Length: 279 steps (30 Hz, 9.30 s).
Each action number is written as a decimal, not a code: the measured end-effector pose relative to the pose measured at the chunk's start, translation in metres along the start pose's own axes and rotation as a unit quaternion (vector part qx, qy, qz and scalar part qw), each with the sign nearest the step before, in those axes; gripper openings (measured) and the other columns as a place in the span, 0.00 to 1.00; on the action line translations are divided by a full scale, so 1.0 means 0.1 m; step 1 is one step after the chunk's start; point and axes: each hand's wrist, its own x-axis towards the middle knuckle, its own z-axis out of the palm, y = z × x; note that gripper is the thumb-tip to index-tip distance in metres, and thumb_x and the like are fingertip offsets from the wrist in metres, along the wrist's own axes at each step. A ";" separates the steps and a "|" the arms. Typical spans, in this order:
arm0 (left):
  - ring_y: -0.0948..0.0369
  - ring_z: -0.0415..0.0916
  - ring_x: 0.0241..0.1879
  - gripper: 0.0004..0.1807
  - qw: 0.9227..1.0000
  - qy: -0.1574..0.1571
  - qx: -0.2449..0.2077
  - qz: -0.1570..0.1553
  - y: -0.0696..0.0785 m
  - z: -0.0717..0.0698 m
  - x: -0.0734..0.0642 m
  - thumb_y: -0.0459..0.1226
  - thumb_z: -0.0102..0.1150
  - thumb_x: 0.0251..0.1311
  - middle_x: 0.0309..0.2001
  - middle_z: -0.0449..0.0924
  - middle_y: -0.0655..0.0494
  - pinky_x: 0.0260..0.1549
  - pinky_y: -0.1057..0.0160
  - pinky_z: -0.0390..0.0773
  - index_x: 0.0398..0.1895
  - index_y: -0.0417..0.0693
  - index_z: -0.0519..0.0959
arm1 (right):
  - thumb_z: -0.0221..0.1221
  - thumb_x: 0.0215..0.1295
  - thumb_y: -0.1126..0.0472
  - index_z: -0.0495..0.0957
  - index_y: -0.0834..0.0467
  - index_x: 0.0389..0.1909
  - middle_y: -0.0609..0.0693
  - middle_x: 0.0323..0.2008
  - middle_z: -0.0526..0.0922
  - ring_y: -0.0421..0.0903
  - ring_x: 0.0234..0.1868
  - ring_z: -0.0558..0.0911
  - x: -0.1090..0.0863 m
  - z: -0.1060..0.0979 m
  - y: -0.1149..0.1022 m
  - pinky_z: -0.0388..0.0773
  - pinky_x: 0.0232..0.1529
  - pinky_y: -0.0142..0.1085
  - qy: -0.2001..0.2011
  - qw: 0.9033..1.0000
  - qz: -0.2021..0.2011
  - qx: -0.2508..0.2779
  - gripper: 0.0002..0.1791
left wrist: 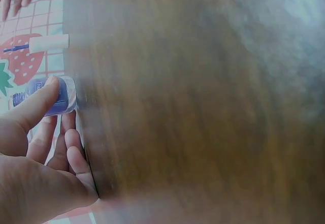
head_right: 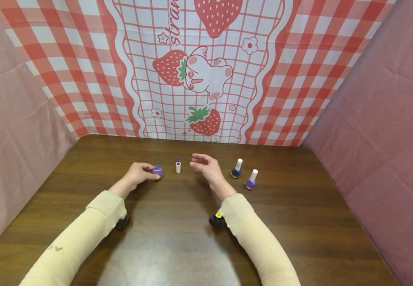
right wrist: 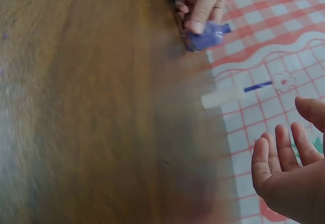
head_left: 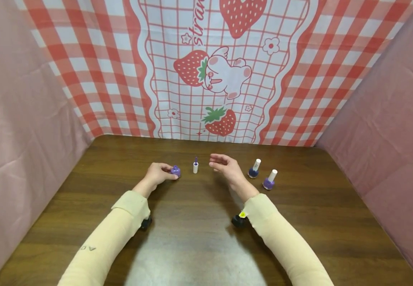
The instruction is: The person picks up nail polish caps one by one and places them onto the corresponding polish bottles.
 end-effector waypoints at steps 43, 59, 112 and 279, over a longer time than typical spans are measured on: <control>0.50 0.75 0.46 0.22 1.000 0.012 0.010 -0.005 0.00 0.03 -0.01 0.33 0.73 0.44 0.45 0.80 0.40 0.45 0.58 0.75 0.44 0.33 0.80 | 0.67 0.50 0.70 0.79 0.68 0.42 0.58 0.37 0.83 0.37 0.27 0.74 0.33 0.41 0.22 0.70 0.25 0.28 -0.031 0.980 0.007 -0.195 0.16; 0.52 0.73 0.45 0.21 1.000 0.000 0.030 -0.002 0.12 -0.02 -0.04 0.35 0.72 0.46 0.45 0.79 0.41 0.41 0.60 0.75 0.44 0.33 0.80 | 0.66 0.55 0.64 0.77 0.66 0.45 0.57 0.40 0.83 0.40 0.31 0.76 0.19 0.12 -0.15 0.73 0.29 0.34 -0.054 0.974 0.025 -0.218 0.18; 0.58 0.76 0.32 0.17 0.976 -0.012 0.045 0.212 1.43 -0.15 -1.10 0.41 0.72 0.48 0.34 0.83 0.54 0.32 0.61 0.77 0.42 0.47 0.82 | 0.66 0.56 0.48 0.79 0.56 0.44 0.46 0.34 0.83 0.42 0.36 0.80 -0.92 -0.79 -1.92 0.78 0.31 0.32 0.055 0.931 -0.153 -0.327 0.20; 0.58 0.75 0.34 0.12 0.956 -0.009 -0.098 0.275 1.21 0.76 -1.45 0.36 0.72 0.47 0.35 0.82 0.58 0.34 0.66 0.74 0.37 0.46 0.84 | 0.70 0.51 0.61 0.80 0.51 0.25 0.41 0.27 0.83 0.42 0.24 0.71 -1.29 -0.33 -1.31 0.66 0.21 0.31 -0.074 0.916 -0.258 -0.299 0.07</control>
